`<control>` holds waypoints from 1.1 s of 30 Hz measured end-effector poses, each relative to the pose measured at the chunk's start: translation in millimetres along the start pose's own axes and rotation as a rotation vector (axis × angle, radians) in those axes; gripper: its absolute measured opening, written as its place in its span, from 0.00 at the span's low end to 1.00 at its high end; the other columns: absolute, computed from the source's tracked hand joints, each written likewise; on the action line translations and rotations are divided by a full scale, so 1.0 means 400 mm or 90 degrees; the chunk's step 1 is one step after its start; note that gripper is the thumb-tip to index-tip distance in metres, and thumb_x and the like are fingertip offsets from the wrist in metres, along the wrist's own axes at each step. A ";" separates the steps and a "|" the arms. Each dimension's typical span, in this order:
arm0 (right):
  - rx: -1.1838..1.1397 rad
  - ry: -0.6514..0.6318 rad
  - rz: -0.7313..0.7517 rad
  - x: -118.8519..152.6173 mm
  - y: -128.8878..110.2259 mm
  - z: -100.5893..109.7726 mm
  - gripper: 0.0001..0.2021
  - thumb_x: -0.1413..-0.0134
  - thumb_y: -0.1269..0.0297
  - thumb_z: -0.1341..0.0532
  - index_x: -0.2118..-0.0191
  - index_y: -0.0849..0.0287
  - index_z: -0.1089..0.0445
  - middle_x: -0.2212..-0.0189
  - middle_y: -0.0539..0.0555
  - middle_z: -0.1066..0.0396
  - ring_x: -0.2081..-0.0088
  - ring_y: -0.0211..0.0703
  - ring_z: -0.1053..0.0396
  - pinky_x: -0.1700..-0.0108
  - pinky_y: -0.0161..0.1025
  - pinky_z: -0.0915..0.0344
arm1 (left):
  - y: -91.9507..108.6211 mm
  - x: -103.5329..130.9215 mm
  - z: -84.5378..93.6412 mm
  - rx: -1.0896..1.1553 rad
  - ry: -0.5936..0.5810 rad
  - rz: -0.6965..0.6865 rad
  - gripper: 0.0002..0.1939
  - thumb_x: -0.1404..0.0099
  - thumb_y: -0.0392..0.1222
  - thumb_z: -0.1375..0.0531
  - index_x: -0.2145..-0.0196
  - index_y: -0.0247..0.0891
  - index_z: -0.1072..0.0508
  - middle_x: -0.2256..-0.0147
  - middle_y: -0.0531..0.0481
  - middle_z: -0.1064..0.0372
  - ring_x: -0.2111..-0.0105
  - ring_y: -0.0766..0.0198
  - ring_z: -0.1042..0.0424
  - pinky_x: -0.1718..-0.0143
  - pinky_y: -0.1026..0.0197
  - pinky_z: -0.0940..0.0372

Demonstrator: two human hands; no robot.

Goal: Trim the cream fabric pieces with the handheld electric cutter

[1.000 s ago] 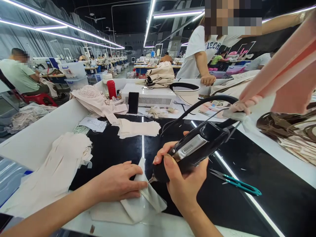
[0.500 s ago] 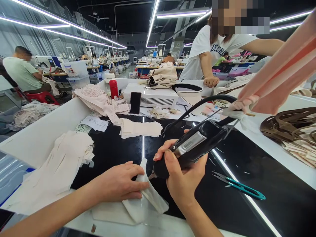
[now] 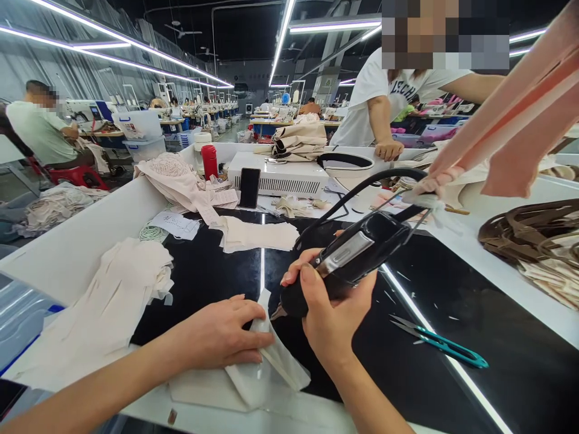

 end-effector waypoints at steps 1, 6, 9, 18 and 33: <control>-0.002 -0.002 0.002 -0.001 0.001 -0.001 0.16 0.44 0.73 0.32 0.56 0.50 0.38 0.70 0.40 0.26 0.77 0.32 0.28 0.74 0.32 0.27 | -0.001 0.000 -0.001 0.002 -0.003 0.002 0.16 0.25 0.49 0.38 0.43 0.45 0.27 0.47 0.42 0.31 0.52 0.54 0.25 0.39 0.45 0.32; 0.015 -0.018 -0.005 0.005 0.012 -0.010 0.16 0.44 0.72 0.33 0.56 0.51 0.39 0.70 0.40 0.27 0.77 0.32 0.28 0.73 0.33 0.27 | -0.002 0.002 0.001 0.009 0.005 0.004 0.16 0.26 0.49 0.38 0.43 0.45 0.25 0.47 0.41 0.30 0.51 0.54 0.25 0.39 0.45 0.31; 0.049 -0.016 -0.011 0.006 0.016 -0.011 0.16 0.43 0.71 0.33 0.54 0.51 0.38 0.70 0.41 0.27 0.78 0.33 0.28 0.72 0.35 0.26 | -0.001 0.002 0.003 0.013 0.010 0.001 0.16 0.25 0.49 0.38 0.43 0.45 0.25 0.47 0.41 0.30 0.51 0.54 0.25 0.40 0.45 0.31; 0.047 -0.002 0.007 -0.013 0.013 -0.016 0.19 0.45 0.70 0.32 0.54 0.50 0.41 0.72 0.40 0.28 0.79 0.34 0.30 0.74 0.35 0.28 | -0.002 0.002 0.003 0.007 -0.001 0.011 0.17 0.26 0.50 0.38 0.43 0.45 0.24 0.46 0.40 0.30 0.52 0.52 0.25 0.40 0.43 0.31; 0.124 -0.041 -0.054 -0.049 0.008 0.035 0.28 0.49 0.62 0.27 0.45 0.51 0.38 0.66 0.44 0.29 0.68 0.38 0.31 0.59 0.41 0.28 | -0.034 -0.007 0.039 0.146 -0.020 0.096 0.15 0.20 0.40 0.48 0.44 0.42 0.24 0.47 0.45 0.26 0.49 0.59 0.23 0.46 0.60 0.26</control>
Point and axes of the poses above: each hand's wrist, its own x-axis away from the middle knuckle, its own z-axis out of the back of the hand, y = z × x, the point moved 10 cm from there along -x, towards the middle knuckle
